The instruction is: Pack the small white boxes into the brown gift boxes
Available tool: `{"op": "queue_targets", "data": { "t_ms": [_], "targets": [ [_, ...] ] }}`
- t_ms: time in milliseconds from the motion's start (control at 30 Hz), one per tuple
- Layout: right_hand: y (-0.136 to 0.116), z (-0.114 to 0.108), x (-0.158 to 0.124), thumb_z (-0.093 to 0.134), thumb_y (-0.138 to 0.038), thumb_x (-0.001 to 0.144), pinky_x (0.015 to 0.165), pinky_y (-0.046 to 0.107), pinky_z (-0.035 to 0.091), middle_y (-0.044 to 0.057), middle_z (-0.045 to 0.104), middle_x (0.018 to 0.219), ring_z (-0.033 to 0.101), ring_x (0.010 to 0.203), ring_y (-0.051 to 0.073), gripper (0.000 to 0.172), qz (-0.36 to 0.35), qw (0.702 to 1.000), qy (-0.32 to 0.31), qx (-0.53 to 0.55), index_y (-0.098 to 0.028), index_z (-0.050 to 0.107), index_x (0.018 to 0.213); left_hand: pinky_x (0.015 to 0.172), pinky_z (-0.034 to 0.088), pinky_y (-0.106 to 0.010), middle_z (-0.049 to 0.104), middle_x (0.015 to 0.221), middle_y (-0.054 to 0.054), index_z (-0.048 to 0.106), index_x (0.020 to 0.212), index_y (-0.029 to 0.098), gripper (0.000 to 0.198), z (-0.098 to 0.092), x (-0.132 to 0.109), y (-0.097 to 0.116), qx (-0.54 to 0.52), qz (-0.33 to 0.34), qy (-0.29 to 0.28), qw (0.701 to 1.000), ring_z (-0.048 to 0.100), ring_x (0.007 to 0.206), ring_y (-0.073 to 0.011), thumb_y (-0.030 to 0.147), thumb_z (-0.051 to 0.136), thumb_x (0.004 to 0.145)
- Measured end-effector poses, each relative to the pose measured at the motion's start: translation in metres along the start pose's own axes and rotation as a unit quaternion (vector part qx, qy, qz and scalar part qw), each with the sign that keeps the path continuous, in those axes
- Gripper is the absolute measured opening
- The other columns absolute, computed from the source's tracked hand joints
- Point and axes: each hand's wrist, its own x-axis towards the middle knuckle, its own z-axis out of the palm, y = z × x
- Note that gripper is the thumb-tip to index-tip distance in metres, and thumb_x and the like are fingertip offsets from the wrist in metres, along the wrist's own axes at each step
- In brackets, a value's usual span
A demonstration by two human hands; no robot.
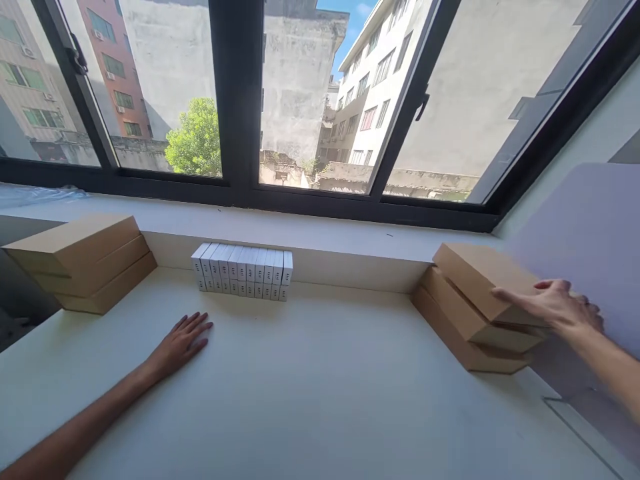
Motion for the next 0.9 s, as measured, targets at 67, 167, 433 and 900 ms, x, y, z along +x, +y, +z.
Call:
{"op": "queue_targets", "data": {
  "t_ms": [67, 167, 433, 900],
  "targets": [
    [-0.01, -0.01, -0.019, 0.018, -0.091, 0.08, 0.074, 0.047, 0.037, 0.034, 0.055, 0.12, 0.05, 0.117, 0.038, 0.107, -0.012, 0.997, 0.01, 0.071, -0.006, 0.047, 0.138, 0.121, 0.033, -0.052, 0.048, 0.154, -0.007, 0.056, 0.142, 0.028, 0.047, -0.002, -0.001, 0.001, -0.008, -0.001, 0.005, 1.0, 0.04, 0.146, -0.0271, 0.048, 0.042, 0.101],
    [-0.025, -0.021, -0.051, 0.036, -0.093, 0.077, 0.073, 0.048, 0.041, 0.031, 0.052, 0.128, 0.054, 0.116, 0.039, 0.098, -0.049, 0.985, -0.009, 0.166, -0.015, 0.046, 0.136, 0.12, 0.035, -0.051, 0.048, 0.154, -0.009, 0.057, 0.141, 0.026, 0.047, -0.007, -0.002, 0.008, -0.024, -0.026, -0.003, 0.999, 0.04, 0.146, -0.0279, 0.047, 0.042, 0.101],
    [-0.092, 0.013, -0.261, 0.079, -0.048, 0.065, 0.088, 0.047, 0.057, 0.017, 0.047, 0.148, 0.058, 0.123, 0.038, 0.059, -0.512, 0.818, -0.069, 0.253, -0.027, 0.054, 0.114, 0.123, 0.021, -0.055, 0.035, 0.161, -0.013, 0.048, 0.148, 0.025, 0.066, -0.032, -0.019, 0.081, -0.182, -0.074, -0.102, 0.975, 0.024, 0.153, -0.0338, 0.065, 0.04, 0.096],
    [-0.165, 0.07, -0.356, 0.058, -0.072, 0.083, 0.054, 0.028, 0.057, 0.003, 0.063, 0.078, 0.067, 0.075, 0.02, 0.051, -0.236, 0.693, -0.476, 0.487, -0.022, 0.051, 0.082, 0.086, 0.048, -0.029, 0.064, 0.112, -0.009, 0.055, 0.094, 0.021, 0.052, -0.096, -0.068, 0.106, -0.477, -0.22, -0.116, 0.843, 0.058, 0.103, -0.023, 0.072, 0.045, 0.089]
  ]
}}
